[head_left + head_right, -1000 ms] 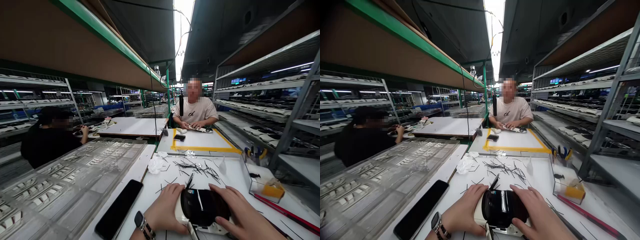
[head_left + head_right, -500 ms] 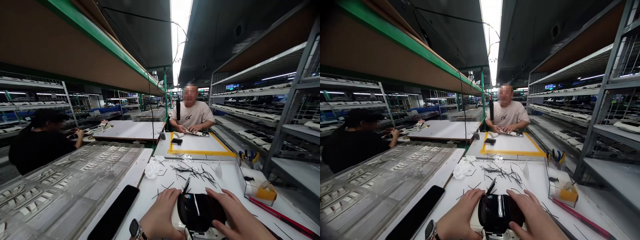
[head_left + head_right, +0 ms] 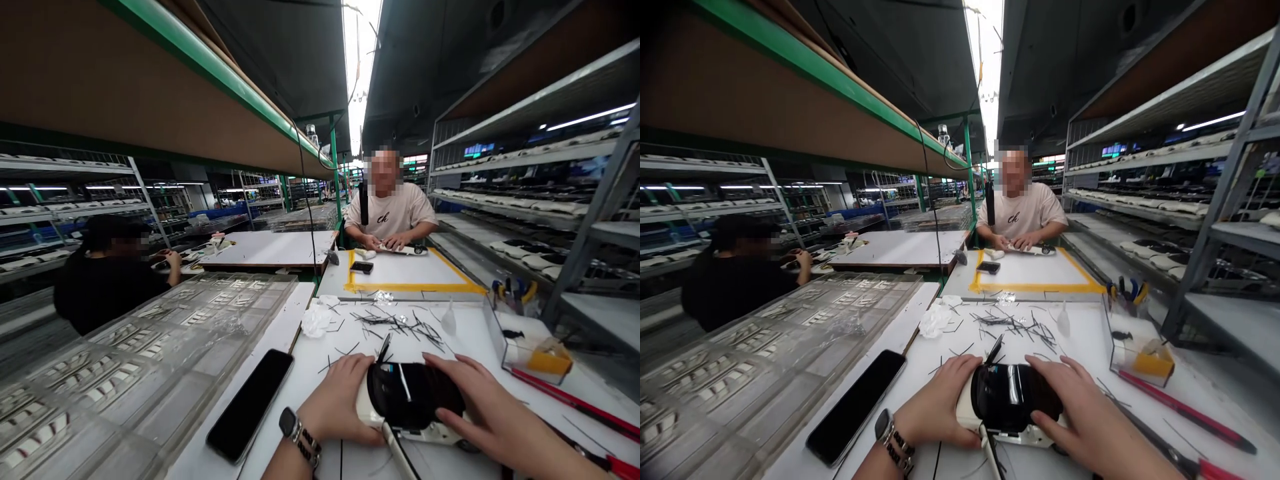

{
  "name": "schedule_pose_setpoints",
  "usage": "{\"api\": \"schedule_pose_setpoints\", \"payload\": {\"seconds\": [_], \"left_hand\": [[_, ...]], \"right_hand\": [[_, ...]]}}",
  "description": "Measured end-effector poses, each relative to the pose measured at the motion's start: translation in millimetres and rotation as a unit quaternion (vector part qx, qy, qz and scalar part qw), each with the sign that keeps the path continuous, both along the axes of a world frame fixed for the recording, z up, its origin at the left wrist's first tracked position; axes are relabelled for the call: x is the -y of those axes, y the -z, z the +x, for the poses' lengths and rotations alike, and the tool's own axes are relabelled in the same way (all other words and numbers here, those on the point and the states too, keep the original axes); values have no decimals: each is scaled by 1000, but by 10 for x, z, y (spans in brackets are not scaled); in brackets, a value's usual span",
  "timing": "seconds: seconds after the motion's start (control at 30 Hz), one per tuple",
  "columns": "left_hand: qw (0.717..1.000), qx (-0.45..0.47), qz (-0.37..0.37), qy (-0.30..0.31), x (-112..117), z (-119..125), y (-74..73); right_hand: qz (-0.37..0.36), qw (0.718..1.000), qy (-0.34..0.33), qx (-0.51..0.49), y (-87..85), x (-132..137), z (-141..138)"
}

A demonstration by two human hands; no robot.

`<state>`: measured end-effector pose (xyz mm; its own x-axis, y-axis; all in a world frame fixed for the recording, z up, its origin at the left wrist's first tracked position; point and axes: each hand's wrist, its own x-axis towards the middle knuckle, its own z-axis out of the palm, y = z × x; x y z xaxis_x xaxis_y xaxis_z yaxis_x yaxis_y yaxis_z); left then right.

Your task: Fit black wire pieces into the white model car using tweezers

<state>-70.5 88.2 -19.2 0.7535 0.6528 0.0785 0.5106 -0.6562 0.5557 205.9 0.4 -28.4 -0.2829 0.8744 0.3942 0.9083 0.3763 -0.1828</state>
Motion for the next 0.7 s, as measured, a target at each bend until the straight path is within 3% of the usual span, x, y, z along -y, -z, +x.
{"api": "schedule_pose_setpoints", "payload": {"seconds": [0.13, 0.27, 0.33, 0.4, 0.57, 0.7], "left_hand": [[1000, -8, -4, 6, -20, 11, -15], [1000, -22, -2, 3, -50, 34, -2], [1000, -27, 6, 9, -61, 43, 4], [999, -29, 16, 12, -72, 48, 8], [998, -37, 39, 10, -96, 51, 23], [998, -50, 47, 15, -85, 59, 9]], "right_hand": [[21, 1000, 3, -17, -124, -13, 26], [106, 989, 100, 5, -397, 87, 230], [101, 985, 137, 38, -509, 224, 387], [59, 986, 131, 80, -555, 408, 528], [-70, 984, 62, 153, -385, 772, 668], [-78, 977, 37, 195, -185, 689, 614]]}}
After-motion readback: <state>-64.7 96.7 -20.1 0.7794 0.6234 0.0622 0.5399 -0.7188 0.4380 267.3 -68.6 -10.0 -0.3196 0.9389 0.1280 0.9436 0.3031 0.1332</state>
